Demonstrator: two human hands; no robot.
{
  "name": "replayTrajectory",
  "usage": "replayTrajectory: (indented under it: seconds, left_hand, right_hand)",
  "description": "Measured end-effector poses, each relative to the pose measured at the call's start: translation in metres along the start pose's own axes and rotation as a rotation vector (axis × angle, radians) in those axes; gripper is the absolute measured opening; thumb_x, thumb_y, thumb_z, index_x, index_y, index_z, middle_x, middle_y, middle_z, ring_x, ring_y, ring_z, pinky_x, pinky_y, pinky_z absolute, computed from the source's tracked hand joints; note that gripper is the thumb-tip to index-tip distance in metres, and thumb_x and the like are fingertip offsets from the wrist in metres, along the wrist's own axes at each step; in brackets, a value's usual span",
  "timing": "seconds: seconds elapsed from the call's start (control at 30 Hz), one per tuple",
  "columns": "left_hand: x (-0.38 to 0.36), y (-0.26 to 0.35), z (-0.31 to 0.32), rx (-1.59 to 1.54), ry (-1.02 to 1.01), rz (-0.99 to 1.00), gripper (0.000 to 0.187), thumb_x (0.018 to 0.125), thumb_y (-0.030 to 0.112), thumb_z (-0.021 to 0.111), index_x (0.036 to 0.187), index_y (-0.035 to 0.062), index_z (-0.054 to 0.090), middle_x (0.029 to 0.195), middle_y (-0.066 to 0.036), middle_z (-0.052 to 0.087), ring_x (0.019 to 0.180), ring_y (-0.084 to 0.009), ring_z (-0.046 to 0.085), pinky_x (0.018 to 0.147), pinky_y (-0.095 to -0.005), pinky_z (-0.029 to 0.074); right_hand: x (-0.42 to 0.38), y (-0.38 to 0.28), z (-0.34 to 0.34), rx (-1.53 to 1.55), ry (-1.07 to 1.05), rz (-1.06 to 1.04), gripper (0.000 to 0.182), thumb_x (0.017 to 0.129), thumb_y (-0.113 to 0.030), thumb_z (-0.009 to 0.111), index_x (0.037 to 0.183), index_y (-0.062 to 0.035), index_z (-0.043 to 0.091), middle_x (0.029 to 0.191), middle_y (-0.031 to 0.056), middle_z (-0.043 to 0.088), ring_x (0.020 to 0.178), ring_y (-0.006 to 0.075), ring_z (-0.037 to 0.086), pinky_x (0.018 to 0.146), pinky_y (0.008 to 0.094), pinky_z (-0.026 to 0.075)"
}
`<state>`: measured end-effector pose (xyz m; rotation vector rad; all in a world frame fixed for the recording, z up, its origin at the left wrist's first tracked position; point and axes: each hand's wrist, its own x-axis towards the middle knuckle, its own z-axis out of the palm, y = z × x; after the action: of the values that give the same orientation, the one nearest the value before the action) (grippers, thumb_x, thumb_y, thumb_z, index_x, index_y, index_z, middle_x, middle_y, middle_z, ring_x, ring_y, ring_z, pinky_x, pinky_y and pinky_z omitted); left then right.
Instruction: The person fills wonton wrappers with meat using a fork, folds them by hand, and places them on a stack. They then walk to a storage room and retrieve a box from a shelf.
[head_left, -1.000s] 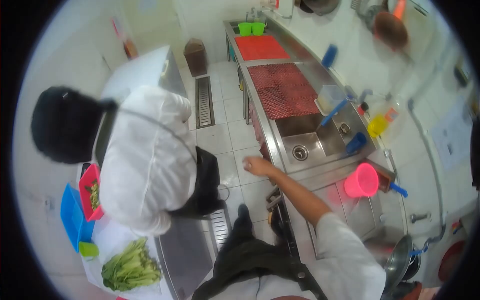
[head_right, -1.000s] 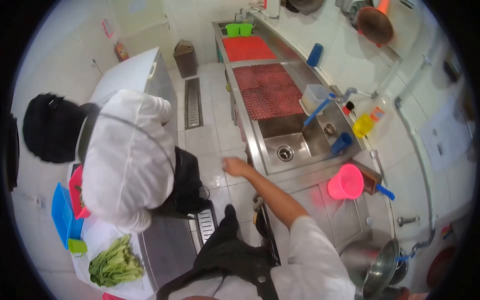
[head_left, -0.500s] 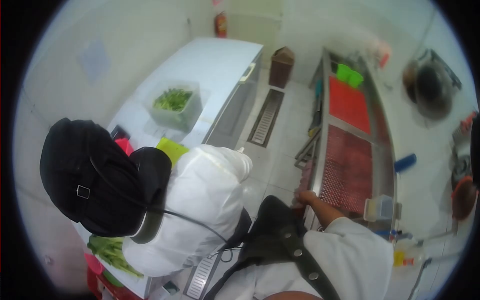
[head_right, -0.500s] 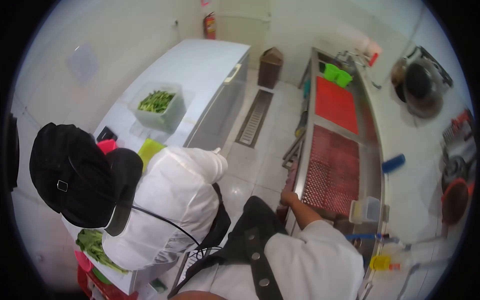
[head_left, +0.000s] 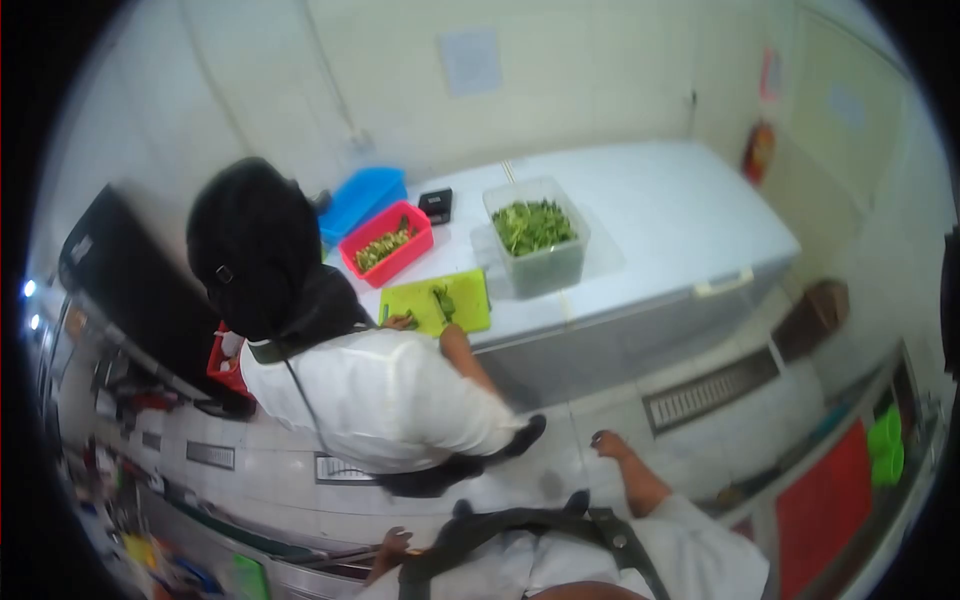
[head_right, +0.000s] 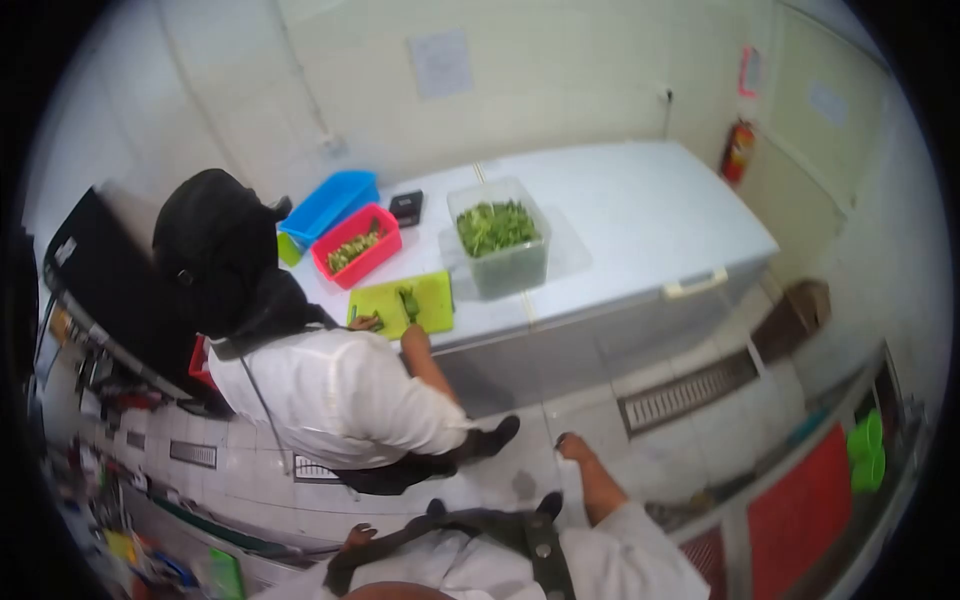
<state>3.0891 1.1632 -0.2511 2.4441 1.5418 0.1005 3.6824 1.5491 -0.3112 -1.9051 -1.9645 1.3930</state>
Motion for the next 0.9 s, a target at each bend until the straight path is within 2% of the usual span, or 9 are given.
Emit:
replayTrajectory:
  seconds: [0.13,0.3,0.43,0.5,0.53,0.57,0.63,0.77,0.9]
  left_hand:
    - [0.145,0.064,-0.049,-0.093,0.408,-0.443,0.032,0.077,0.016,0.068,0.106,0.0036,0.063,0.103,-0.01,0.067,0.1,-0.0282,0.061,0.084,-0.0409,0.052]
    - [0.449,-0.01,-0.214,-0.051,1.2,-0.403,0.02,0.082,0.012,0.061,0.099,0.0018,0.063,0.095,-0.013,0.066,0.086,-0.0279,0.062,0.082,-0.0389,0.051]
    - [0.517,-0.093,-0.24,-0.663,1.152,-0.546,0.019,0.081,-0.002,0.053,0.098,-0.0007,0.062,0.087,-0.013,0.064,0.08,-0.0256,0.062,0.08,-0.0358,0.051]
    - [0.521,-0.028,-0.25,-0.018,1.151,-0.332,0.025,0.08,-0.007,0.05,0.101,-0.0014,0.061,0.096,-0.013,0.062,0.09,-0.0243,0.06,0.089,-0.0321,0.047]
    - [0.525,-0.012,-0.255,-0.393,1.191,-0.36,0.02,0.082,-0.005,0.052,0.099,-0.002,0.06,0.099,-0.013,0.061,0.095,-0.0251,0.059,0.092,-0.0317,0.046]
    - [0.517,-0.088,-0.288,-0.188,0.699,0.135,0.02,0.087,0.0,0.053,0.105,-0.0038,0.06,0.105,-0.015,0.061,0.099,-0.0227,0.06,0.093,-0.032,0.046]
    - [0.565,-0.021,-0.195,-0.235,0.864,-0.439,0.026,0.088,0.01,0.054,0.111,-0.003,0.059,0.109,-0.017,0.061,0.103,-0.0251,0.06,0.094,-0.035,0.046]
    - [0.883,0.302,0.095,-0.298,-0.558,-0.036,0.044,0.091,0.031,0.057,0.122,-0.0015,0.056,0.117,-0.021,0.061,0.111,-0.0299,0.059,0.097,-0.0409,0.045]
    - [1.138,0.567,0.064,-0.751,-0.576,0.334,0.034,0.095,0.026,0.059,0.118,0.0003,0.06,0.116,-0.015,0.064,0.111,-0.0227,0.058,0.097,-0.0341,0.044]
  right_hand:
    - [0.07,0.083,-0.004,-0.254,0.188,-0.471,0.033,0.081,-0.031,0.063,0.099,-0.0042,0.069,0.106,0.0207,0.067,0.101,0.0388,0.063,0.09,0.043,0.05]
    - [-0.012,0.064,-0.06,0.424,0.027,-0.049,0.031,0.084,-0.031,0.06,0.096,-0.0047,0.069,0.099,0.0171,0.068,0.089,0.0332,0.065,0.081,0.0414,0.052]
    - [0.01,0.188,-0.054,0.103,-0.156,-0.424,0.036,0.086,-0.036,0.059,0.101,-0.0046,0.068,0.091,0.0159,0.069,0.082,0.034,0.066,0.078,0.0429,0.052]
    - [-0.013,0.23,-0.111,0.081,-0.454,-0.035,0.036,0.085,-0.038,0.059,0.1,-0.0061,0.068,0.098,0.0162,0.068,0.092,0.0353,0.064,0.086,0.0436,0.05]
    - [-0.025,0.266,-0.13,0.059,-0.135,-0.036,0.035,0.085,-0.037,0.058,0.098,-0.0057,0.068,0.1,0.0168,0.067,0.094,0.0363,0.063,0.085,0.0447,0.05]
    - [-0.037,0.302,-0.151,0.018,0.189,-0.032,0.034,0.085,-0.036,0.058,0.096,-0.0052,0.068,0.102,0.0173,0.066,0.095,0.0373,0.062,0.085,0.0458,0.049]
    - [-0.047,0.384,-0.191,-0.071,0.223,0.089,0.034,0.084,-0.035,0.058,0.094,-0.005,0.069,0.105,0.0192,0.065,0.095,0.038,0.063,0.083,0.0461,0.051]
    - [-0.174,0.469,-0.332,0.043,0.412,0.541,0.031,0.082,-0.029,0.06,0.095,-0.0018,0.067,0.1,0.0214,0.065,0.092,0.0392,0.063,0.08,0.0467,0.052]
    - [-0.215,0.575,-0.374,-0.324,0.465,0.363,0.022,0.081,-0.023,0.064,0.088,-0.0017,0.067,0.096,0.0205,0.066,0.089,0.0358,0.066,0.077,0.0432,0.055]
